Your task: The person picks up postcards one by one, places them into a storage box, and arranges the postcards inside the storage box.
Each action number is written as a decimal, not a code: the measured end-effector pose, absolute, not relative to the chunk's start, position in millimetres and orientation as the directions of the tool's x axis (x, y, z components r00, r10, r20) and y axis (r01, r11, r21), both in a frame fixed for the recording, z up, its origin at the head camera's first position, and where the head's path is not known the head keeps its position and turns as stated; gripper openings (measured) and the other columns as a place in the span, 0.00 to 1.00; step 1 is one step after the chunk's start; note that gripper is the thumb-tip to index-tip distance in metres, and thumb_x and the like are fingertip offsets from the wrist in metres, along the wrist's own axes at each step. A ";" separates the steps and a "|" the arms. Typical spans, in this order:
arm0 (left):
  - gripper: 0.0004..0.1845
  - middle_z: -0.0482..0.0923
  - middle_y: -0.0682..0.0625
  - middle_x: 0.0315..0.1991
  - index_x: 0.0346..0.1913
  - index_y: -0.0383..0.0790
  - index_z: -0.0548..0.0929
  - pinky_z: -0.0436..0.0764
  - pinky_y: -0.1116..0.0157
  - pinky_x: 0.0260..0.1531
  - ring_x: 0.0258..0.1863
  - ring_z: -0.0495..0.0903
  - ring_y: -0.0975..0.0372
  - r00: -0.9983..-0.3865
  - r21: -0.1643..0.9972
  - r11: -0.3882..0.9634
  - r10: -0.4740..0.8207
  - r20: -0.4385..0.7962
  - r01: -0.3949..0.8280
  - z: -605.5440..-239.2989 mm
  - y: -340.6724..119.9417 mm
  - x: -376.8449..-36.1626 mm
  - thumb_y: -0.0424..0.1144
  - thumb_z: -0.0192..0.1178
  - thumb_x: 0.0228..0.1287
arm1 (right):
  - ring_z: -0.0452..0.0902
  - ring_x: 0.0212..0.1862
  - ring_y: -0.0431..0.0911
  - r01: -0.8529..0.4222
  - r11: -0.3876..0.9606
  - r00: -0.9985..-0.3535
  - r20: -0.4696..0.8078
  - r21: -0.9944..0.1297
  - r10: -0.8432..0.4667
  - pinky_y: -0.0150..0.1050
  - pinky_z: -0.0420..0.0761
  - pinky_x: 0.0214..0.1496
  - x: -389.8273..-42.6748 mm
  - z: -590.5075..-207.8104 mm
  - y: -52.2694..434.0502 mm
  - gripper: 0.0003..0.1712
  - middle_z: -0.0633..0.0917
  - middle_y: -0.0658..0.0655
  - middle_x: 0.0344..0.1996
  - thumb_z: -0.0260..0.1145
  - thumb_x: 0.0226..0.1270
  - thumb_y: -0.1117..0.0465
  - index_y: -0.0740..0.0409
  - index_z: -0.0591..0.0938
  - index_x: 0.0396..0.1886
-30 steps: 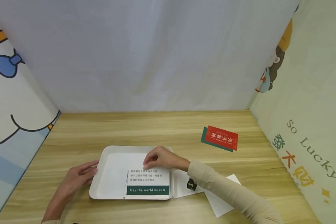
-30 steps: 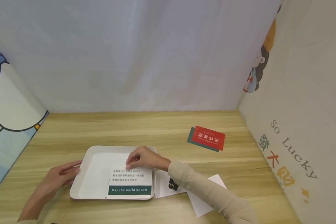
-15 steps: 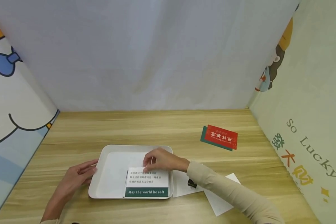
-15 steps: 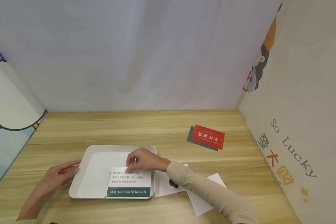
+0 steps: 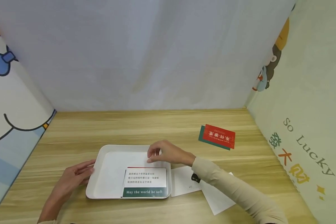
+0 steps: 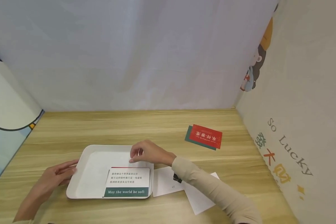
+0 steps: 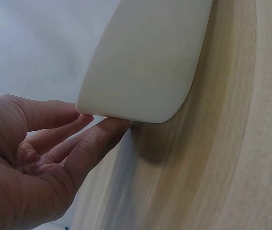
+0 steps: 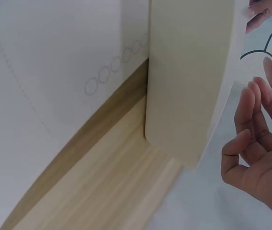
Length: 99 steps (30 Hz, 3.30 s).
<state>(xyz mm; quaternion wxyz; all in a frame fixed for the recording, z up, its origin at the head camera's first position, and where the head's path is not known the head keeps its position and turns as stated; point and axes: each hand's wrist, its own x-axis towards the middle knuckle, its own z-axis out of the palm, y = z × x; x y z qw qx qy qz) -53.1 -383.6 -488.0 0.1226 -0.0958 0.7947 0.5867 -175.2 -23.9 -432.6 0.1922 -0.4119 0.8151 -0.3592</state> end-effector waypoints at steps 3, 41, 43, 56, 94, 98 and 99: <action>0.31 0.73 0.27 0.69 0.77 0.25 0.65 0.87 0.67 0.44 0.45 0.81 0.79 -0.953 0.912 0.285 -0.010 -0.304 -0.294 -487.3 -383.9 -53.1 0.39 0.58 0.81 | 0.76 0.36 0.36 -0.535 0.391 -0.594 0.003 -0.749 -0.805 0.37 0.80 0.45 -179.6 -428.0 -17.9 0.06 0.85 0.46 0.33 0.76 0.68 0.58 0.54 0.87 0.35; 0.30 0.76 0.28 0.67 0.76 0.25 0.66 0.87 0.67 0.43 0.44 0.82 0.78 -0.950 0.905 0.295 -0.038 -0.310 -0.307 -487.4 -381.0 -51.8 0.37 0.59 0.80 | 0.70 0.49 0.42 -0.630 0.652 -0.611 -0.249 -0.422 -0.751 0.42 0.72 0.54 -157.1 -444.6 86.9 0.37 0.79 0.48 0.44 0.88 0.46 0.45 0.53 0.82 0.54; 0.30 0.76 0.28 0.67 0.76 0.25 0.66 0.87 0.67 0.42 0.44 0.82 0.77 -0.952 0.908 0.293 -0.037 -0.303 -0.300 -487.2 -380.8 -52.1 0.37 0.59 0.80 | 0.70 0.49 0.42 -0.647 0.646 -0.607 -0.240 -0.405 -0.758 0.41 0.69 0.52 -154.3 -445.1 87.2 0.39 0.79 0.48 0.45 0.88 0.44 0.44 0.52 0.82 0.55; 0.31 0.77 0.29 0.67 0.77 0.26 0.66 0.87 0.67 0.42 0.45 0.82 0.78 -0.951 0.905 0.297 -0.046 -0.306 -0.306 -487.3 -381.1 -51.5 0.38 0.59 0.80 | 0.69 0.44 0.41 -0.637 0.664 -0.624 -0.245 -0.391 -0.742 0.41 0.67 0.49 -153.4 -450.7 87.4 0.36 0.76 0.48 0.37 0.89 0.43 0.46 0.51 0.78 0.47; 0.31 0.76 0.29 0.68 0.77 0.28 0.66 0.87 0.67 0.43 0.44 0.80 0.79 -0.948 0.900 0.301 -0.047 -0.316 -0.315 -486.5 -380.3 -51.6 0.40 0.58 0.81 | 0.75 0.33 0.40 -0.382 0.524 -0.604 -0.224 -0.761 -0.765 0.30 0.76 0.36 -197.9 -444.2 123.6 0.05 0.85 0.50 0.30 0.74 0.69 0.63 0.62 0.89 0.39; 0.31 0.77 0.30 0.67 0.77 0.28 0.66 0.87 0.67 0.43 0.44 0.81 0.79 -0.945 0.898 0.298 -0.050 -0.324 -0.324 -486.2 -380.4 -51.6 0.40 0.59 0.80 | 0.75 0.33 0.40 -0.390 0.540 -0.627 -0.214 -0.746 -0.749 0.30 0.77 0.36 -200.8 -441.3 126.0 0.06 0.86 0.49 0.30 0.74 0.69 0.62 0.61 0.90 0.39; 0.31 0.77 0.30 0.67 0.77 0.28 0.66 0.87 0.67 0.43 0.44 0.81 0.79 -0.944 0.897 0.299 -0.052 -0.326 -0.326 -486.1 -380.5 -51.6 0.40 0.59 0.80 | 0.75 0.33 0.40 -0.394 0.541 -0.631 -0.209 -0.743 -0.747 0.30 0.77 0.37 -201.9 -440.5 126.8 0.06 0.86 0.49 0.30 0.74 0.69 0.62 0.61 0.90 0.40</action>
